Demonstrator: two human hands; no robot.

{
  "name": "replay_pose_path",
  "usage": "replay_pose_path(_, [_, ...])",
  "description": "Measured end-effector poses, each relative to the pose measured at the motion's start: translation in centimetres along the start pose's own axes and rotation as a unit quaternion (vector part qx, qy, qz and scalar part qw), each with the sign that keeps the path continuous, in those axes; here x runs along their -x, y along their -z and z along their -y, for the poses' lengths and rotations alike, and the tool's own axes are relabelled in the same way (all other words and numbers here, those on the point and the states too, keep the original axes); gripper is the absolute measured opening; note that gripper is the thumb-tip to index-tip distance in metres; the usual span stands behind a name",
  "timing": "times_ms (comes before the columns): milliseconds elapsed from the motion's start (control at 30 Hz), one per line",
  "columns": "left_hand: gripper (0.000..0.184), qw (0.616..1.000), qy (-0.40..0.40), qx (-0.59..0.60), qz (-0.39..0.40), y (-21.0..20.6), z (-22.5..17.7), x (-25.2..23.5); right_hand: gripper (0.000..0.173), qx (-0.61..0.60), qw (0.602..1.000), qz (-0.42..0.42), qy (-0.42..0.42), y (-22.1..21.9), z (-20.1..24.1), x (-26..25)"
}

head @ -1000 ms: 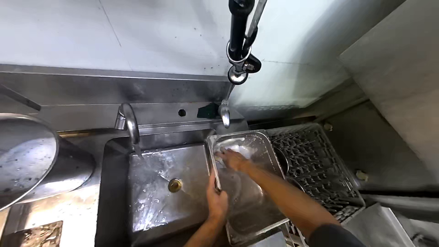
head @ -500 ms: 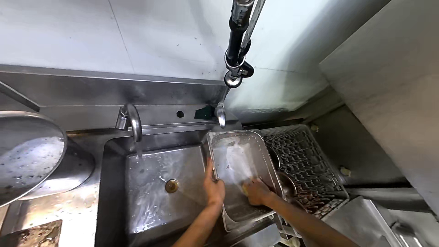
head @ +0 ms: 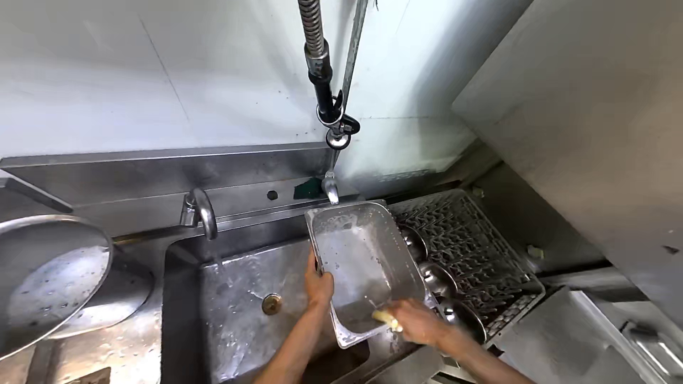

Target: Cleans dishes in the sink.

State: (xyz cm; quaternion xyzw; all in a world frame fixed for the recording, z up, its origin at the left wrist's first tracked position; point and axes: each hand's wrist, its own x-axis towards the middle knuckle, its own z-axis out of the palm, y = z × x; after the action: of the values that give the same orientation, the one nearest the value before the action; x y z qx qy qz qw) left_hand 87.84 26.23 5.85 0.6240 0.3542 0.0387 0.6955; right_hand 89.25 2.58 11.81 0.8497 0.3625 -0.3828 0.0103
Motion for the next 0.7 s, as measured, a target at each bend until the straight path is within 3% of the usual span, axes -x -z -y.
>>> replay_pose_path(67, [0.113,0.990,-0.080,-0.105,0.044,0.8,0.0,0.7,0.044,0.029,0.999,0.015,-0.019,0.8,-1.2,0.7])
replay_pose_path(100, [0.113,0.970,-0.144,-0.182,0.076,1.3,-0.9,2.0,0.042,0.033,0.999,0.011,-0.020,1.9,-1.4,1.2])
replay_pose_path(167, [0.092,0.876,-0.238,-0.375,0.189,2.1,-4.3,6.2,0.034,0.019,0.998,-0.059,0.004,4.8,-1.4,2.9])
replay_pose_path(233, [0.067,0.750,-0.258,-0.528,0.305,1.6,-8.7,9.9,0.025,0.060,0.968,-0.221,0.102,7.5,-2.1,4.3])
replay_pose_path(267, [0.056,0.717,-0.239,-0.548,0.359,1.2,-10.9,10.8,0.028,0.081,0.940,-0.295,0.148,9.1,-2.3,4.5])
replay_pose_path(333, [0.043,0.734,-0.206,-0.518,0.389,0.8,-14.2,11.0,0.037,0.121,0.869,-0.445,0.180,12.2,-2.5,4.6])
replay_pose_path(400, [0.038,0.796,-0.219,-0.447,0.343,0.9,-15.1,9.9,0.051,0.109,0.820,-0.548,0.121,13.3,-1.8,4.5])
replay_pose_path(467, [0.036,0.849,-0.209,-0.382,0.299,1.1,-15.1,8.2,0.062,0.050,0.789,-0.610,0.052,11.6,0.4,3.1])
replay_pose_path(533, [0.035,0.887,-0.189,-0.322,0.273,1.3,-14.4,7.7,0.059,0.005,0.788,-0.615,0.015,8.9,2.9,1.4])
replay_pose_path(600, [0.036,0.896,-0.193,-0.303,0.261,1.3,-13.6,8.5,0.056,-0.016,0.808,-0.589,-0.013,8.1,3.4,0.8])
replay_pose_path(700, [0.032,0.900,-0.211,-0.304,0.232,0.7,-13.1,9.3,0.051,-0.110,0.842,-0.517,-0.104,11.8,0.9,-0.2])
